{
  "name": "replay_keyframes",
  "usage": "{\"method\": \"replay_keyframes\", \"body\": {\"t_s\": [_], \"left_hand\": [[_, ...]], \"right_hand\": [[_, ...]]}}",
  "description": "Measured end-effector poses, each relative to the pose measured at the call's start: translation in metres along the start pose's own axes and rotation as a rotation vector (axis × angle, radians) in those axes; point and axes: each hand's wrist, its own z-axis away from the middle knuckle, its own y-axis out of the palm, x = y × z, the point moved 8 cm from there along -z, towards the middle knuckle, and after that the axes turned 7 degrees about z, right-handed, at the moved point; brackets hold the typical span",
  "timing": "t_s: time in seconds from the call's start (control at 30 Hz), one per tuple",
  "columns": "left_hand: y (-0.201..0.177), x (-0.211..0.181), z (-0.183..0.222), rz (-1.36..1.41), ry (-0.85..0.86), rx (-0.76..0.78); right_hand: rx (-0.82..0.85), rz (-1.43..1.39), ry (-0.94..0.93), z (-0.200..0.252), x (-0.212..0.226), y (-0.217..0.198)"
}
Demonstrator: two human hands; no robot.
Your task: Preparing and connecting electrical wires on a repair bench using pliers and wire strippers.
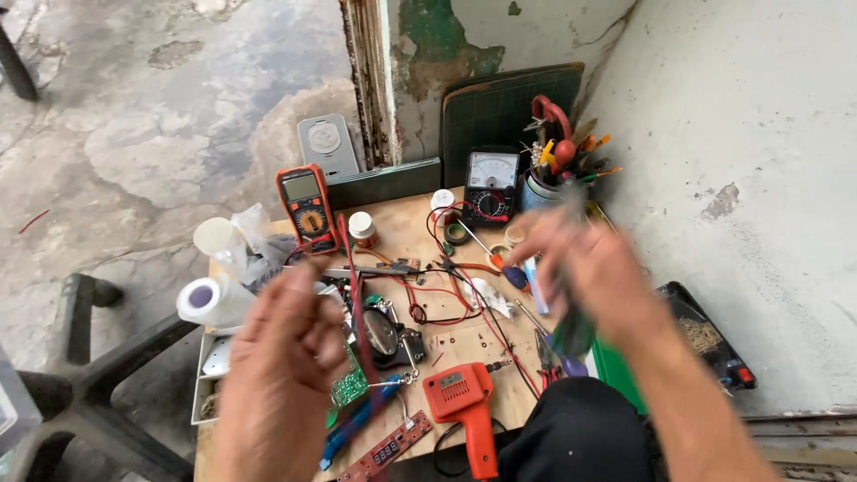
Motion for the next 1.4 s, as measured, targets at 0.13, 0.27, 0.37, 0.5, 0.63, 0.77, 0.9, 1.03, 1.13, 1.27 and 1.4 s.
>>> {"method": "replay_keyframes", "body": {"t_s": [0.13, 0.27, 0.37, 0.5, 0.63, 0.77, 0.9, 1.03, 1.13, 1.27, 1.4], "left_hand": [[0.012, -0.029, -0.006, -0.132, 0.119, 0.047], [0.010, -0.019, -0.025, -0.256, 0.061, 0.027], [-0.010, -0.012, -0.033, -0.307, -0.027, -0.153], [-0.015, -0.016, -0.048, -0.342, 0.028, -0.102], [-0.021, -0.009, -0.052, -0.326, 0.010, -0.087], [-0.017, 0.002, -0.043, -0.317, 0.013, 0.014], [-0.009, 0.030, -0.020, -0.231, -0.051, 0.084], [-0.003, 0.076, 0.012, -0.223, -0.214, 0.235], [-0.017, 0.133, 0.025, 0.004, -0.353, 0.319], [-0.047, 0.186, 0.040, -0.016, -0.521, 0.217], [-0.073, 0.211, 0.041, -0.133, -0.541, 0.174]], "right_hand": [[-0.304, 0.031, 0.202, -0.090, -0.049, -0.073], [-0.168, 0.477, 0.435, -0.173, -0.153, -0.080], [-0.107, 0.766, 0.433, -0.229, -0.234, -0.084], [-0.221, 0.976, 0.315, -0.232, -0.245, -0.078], [-0.411, 0.754, -0.136, -0.151, -0.167, -0.033], [-0.198, 0.525, 0.175, -0.061, -0.244, 0.027], [-0.036, 0.878, 0.437, -0.022, -0.368, 0.059], [-0.214, 1.260, 0.225, -0.018, -0.416, 0.087], [-0.319, 1.402, 0.076, -0.019, -0.430, 0.095], [-0.187, 1.284, 0.092, -0.014, -0.419, 0.093], [-0.188, 0.748, 0.426, 0.008, -0.345, 0.055]]}}
